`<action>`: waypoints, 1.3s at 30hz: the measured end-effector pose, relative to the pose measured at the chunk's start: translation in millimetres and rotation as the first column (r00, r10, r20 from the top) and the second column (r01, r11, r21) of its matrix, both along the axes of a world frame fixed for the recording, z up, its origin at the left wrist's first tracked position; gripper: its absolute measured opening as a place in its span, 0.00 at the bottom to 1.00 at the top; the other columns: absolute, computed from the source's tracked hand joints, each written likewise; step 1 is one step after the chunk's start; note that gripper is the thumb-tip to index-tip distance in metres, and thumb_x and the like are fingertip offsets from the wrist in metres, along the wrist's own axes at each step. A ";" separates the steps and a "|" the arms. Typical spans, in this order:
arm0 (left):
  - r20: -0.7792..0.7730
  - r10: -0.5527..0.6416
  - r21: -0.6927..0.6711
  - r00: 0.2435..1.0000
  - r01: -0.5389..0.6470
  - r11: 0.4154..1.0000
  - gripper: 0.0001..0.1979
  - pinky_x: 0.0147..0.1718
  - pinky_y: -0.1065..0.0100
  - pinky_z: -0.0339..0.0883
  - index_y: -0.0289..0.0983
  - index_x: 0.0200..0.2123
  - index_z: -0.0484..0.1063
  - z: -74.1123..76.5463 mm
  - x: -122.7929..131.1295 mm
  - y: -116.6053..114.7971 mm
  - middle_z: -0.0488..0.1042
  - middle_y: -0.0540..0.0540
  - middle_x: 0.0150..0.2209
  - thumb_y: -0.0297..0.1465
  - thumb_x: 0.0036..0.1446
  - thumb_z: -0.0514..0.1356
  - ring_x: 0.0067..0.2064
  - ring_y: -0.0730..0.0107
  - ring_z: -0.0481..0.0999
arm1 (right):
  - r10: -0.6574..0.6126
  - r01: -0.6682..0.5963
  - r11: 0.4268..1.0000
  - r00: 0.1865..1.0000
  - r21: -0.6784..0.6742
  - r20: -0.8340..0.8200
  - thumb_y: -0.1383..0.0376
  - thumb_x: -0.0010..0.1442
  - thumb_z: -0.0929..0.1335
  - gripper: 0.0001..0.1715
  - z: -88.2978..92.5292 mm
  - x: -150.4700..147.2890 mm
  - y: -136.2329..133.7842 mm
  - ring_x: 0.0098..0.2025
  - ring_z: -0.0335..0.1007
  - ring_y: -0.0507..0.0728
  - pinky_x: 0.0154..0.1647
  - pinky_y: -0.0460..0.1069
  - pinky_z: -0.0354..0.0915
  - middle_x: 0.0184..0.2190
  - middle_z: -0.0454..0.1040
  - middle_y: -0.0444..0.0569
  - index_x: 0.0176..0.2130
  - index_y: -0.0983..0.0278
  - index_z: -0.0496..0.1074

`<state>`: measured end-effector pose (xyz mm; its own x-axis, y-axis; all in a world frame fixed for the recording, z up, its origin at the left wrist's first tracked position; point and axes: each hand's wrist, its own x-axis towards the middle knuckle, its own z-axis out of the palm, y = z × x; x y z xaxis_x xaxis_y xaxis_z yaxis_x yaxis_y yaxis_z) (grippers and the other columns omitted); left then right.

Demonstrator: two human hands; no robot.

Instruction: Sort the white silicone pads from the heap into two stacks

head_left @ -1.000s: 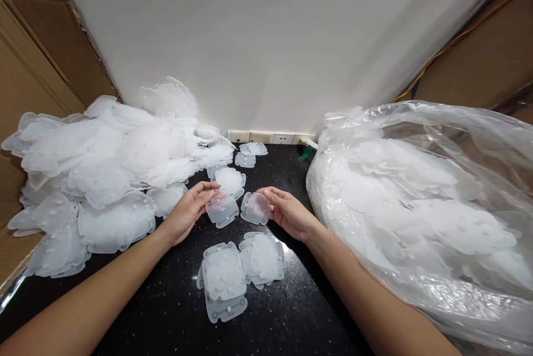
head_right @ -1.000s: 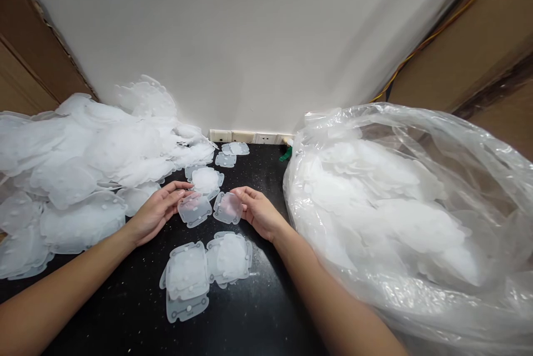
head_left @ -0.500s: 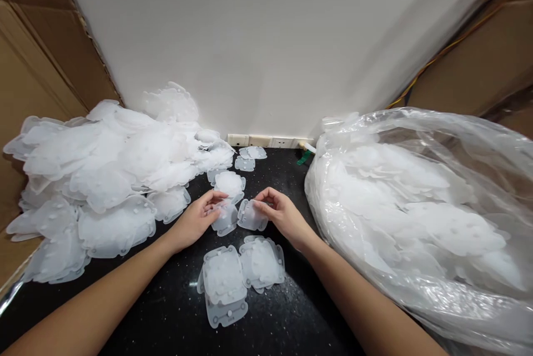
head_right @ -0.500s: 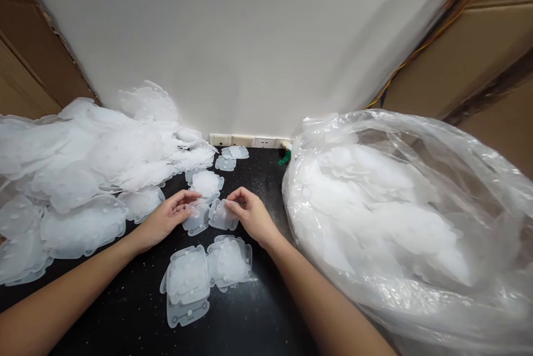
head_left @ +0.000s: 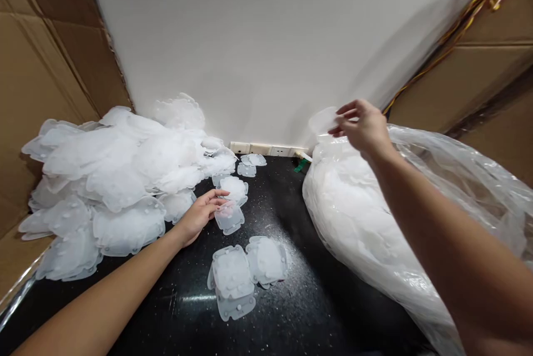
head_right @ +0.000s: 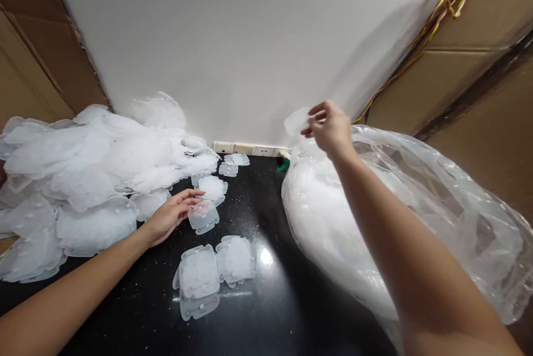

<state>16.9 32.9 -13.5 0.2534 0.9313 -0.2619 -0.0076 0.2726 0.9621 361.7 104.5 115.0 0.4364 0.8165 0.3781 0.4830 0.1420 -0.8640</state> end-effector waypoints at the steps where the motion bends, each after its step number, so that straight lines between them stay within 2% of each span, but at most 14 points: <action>1: 0.015 0.005 -0.010 1.000 -0.005 1.000 0.19 0.47 0.63 0.65 0.39 0.43 0.72 1.4 -0.3 -0.6 0.78 0.47 0.39 0.30 0.43 0.59 0.44 0.62 0.76 | -0.067 0.067 0.998 0.994 -0.005 -0.085 0.77 0.57 0.66 0.11 4.1 11.1 9.4 0.26 0.71 0.50 0.33 0.50 0.67 0.30 0.69 0.45 0.31 0.62 0.67; 6: 0.052 -0.011 0.011 0.999 0.010 1.000 0.18 0.45 0.63 0.66 0.38 0.42 0.72 1.1 -1.7 -2.2 0.78 0.47 0.36 0.29 0.43 0.58 0.42 0.64 0.77 | -0.136 0.118 0.987 0.974 -0.108 -0.180 0.81 0.57 0.63 0.16 6.3 42.6 27.9 0.30 0.71 0.53 0.38 0.53 0.68 0.27 0.67 0.48 0.29 0.60 0.62; 11: -0.006 -0.010 0.083 1.000 0.011 0.996 0.19 0.45 0.62 0.67 0.38 0.42 0.73 -2.9 -1.2 -0.8 0.77 0.47 0.37 0.29 0.42 0.65 0.41 0.63 0.77 | -0.060 0.049 0.995 0.989 -0.082 -0.136 0.78 0.53 0.68 0.13 -4.7 24.9 29.2 0.30 0.72 0.51 0.37 0.51 0.69 0.35 0.69 0.49 0.36 0.63 0.66; 14: 0.051 -0.025 0.145 0.998 0.017 0.989 0.20 0.46 0.62 0.68 0.38 0.42 0.74 5.8 -5.2 -3.6 0.76 0.45 0.39 0.30 0.42 0.69 0.45 0.61 0.77 | 0.138 -0.140 0.986 0.990 -0.090 -0.028 0.72 0.52 0.71 0.09 -18.1 -12.7 24.7 0.31 0.73 0.52 0.36 0.50 0.69 0.34 0.73 0.47 0.36 0.64 0.71; 16: 0.090 -0.170 0.176 0.981 0.152 0.973 0.20 0.46 0.62 0.69 0.39 0.44 0.75 16.7 -9.6 -9.3 0.77 0.44 0.41 0.31 0.45 0.69 0.46 0.61 0.76 | 0.416 -0.384 0.902 0.895 -0.197 0.160 0.68 0.53 0.72 0.06 -34.4 -46.4 18.4 0.33 0.73 0.55 0.38 0.51 0.67 0.33 0.76 0.47 0.35 0.62 0.74; 19: -0.046 -0.531 0.174 0.846 0.530 0.830 0.16 0.45 0.61 0.71 0.40 0.45 0.77 33.1 -13.2 -21.4 0.78 0.43 0.41 0.32 0.50 0.68 0.45 0.61 0.77 | 0.633 -0.562 0.765 0.747 -0.314 0.205 0.67 0.49 0.75 0.06 -70.3 -99.5 8.1 0.34 0.71 0.57 0.40 0.51 0.64 0.29 0.77 0.47 0.30 0.60 0.75; 21: -0.190 -0.675 0.150 0.713 0.701 0.697 0.15 0.45 0.60 0.71 0.41 0.45 0.77 38.5 -11.3 -28.1 0.79 0.44 0.41 0.33 0.53 0.66 0.44 0.59 0.77 | 0.605 -0.520 0.770 0.780 -0.370 0.160 0.66 0.47 0.76 0.10 -96.8 -128.7 3.8 0.34 0.71 0.59 0.40 0.51 0.62 0.24 0.74 0.46 0.24 0.60 0.71; 23: -0.314 -0.696 0.173 0.646 0.760 0.627 0.14 0.47 0.60 0.69 0.43 0.45 0.78 37.3 -7.2 -30.5 0.80 0.45 0.42 0.33 0.52 0.66 0.46 0.58 0.77 | 0.575 -0.494 0.779 0.808 -0.386 0.126 0.66 0.44 0.77 0.16 -119.2 -148.2 2.6 0.34 0.70 0.59 0.38 0.50 0.61 0.21 0.71 0.46 0.21 0.60 0.67; 24: -0.361 -0.663 0.199 0.655 0.749 0.632 0.13 0.48 0.60 0.69 0.43 0.44 0.78 34.1 -5.1 -29.7 0.80 0.46 0.41 0.34 0.52 0.66 0.46 0.58 0.77 | 0.558 -0.483 0.785 0.823 -0.388 0.105 0.66 0.42 0.78 0.18 -127.2 -154.1 3.0 0.33 0.69 0.58 0.37 0.50 0.61 0.20 0.70 0.45 0.20 0.60 0.65; 26: -0.443 -0.492 0.278 0.749 0.637 0.719 0.10 0.46 0.60 0.69 0.42 0.40 0.78 23.4 -2.1 -24.1 0.80 0.46 0.40 0.35 0.54 0.64 0.44 0.58 0.77 | 0.526 -0.469 0.798 0.849 -0.379 0.056 0.67 0.39 0.78 0.20 -135.9 -159.6 4.6 0.33 0.67 0.57 0.36 0.49 0.60 0.21 0.68 0.43 0.20 0.60 0.62; 28: -0.500 -0.161 0.420 0.851 0.401 0.814 0.08 0.42 0.60 0.70 0.41 0.38 0.78 9.0 -1.6 -14.8 0.77 0.45 0.39 0.35 0.55 0.62 0.41 0.58 0.76 | 0.502 -0.473 0.810 0.865 -0.346 -0.007 0.69 0.39 0.76 0.19 -135.9 -159.6 5.8 0.33 0.66 0.56 0.36 0.48 0.59 0.22 0.67 0.42 0.19 0.60 0.62; 30: -0.495 0.108 0.556 0.862 0.219 0.802 0.11 0.45 0.59 0.70 0.41 0.41 0.77 -5.5 -3.1 -4.3 0.73 0.44 0.43 0.34 0.55 0.61 0.45 0.57 0.75 | 0.477 -0.481 0.825 0.874 -0.297 -0.092 0.70 0.41 0.74 0.16 -131.5 -157.5 3.9 0.34 0.64 0.55 0.37 0.48 0.60 0.23 0.66 0.41 0.20 0.61 0.62; 36: -0.551 0.186 0.574 0.814 0.208 0.792 0.18 0.54 0.55 0.65 0.42 0.52 0.72 -24.4 -4.0 13.1 0.66 0.41 0.52 0.37 0.60 0.56 0.55 0.54 0.69 | 0.377 -0.510 0.837 0.801 -0.200 -0.465 0.66 0.51 0.67 0.07 -132.4 -151.8 -34.8 0.28 0.68 0.52 0.36 0.50 0.68 0.25 0.69 0.41 0.30 0.59 0.62; 39: -0.633 0.255 0.605 0.731 0.261 0.752 0.17 0.60 0.46 0.57 0.42 0.52 0.73 -23.5 0.7 10.6 0.63 0.39 0.57 0.36 0.59 0.57 0.58 0.47 0.65 | 0.360 -0.596 0.785 0.664 -0.172 -0.656 0.66 0.52 0.68 0.06 -141.3 -143.7 -62.6 0.27 0.70 0.52 0.37 0.51 0.71 0.26 0.73 0.42 0.33 0.60 0.66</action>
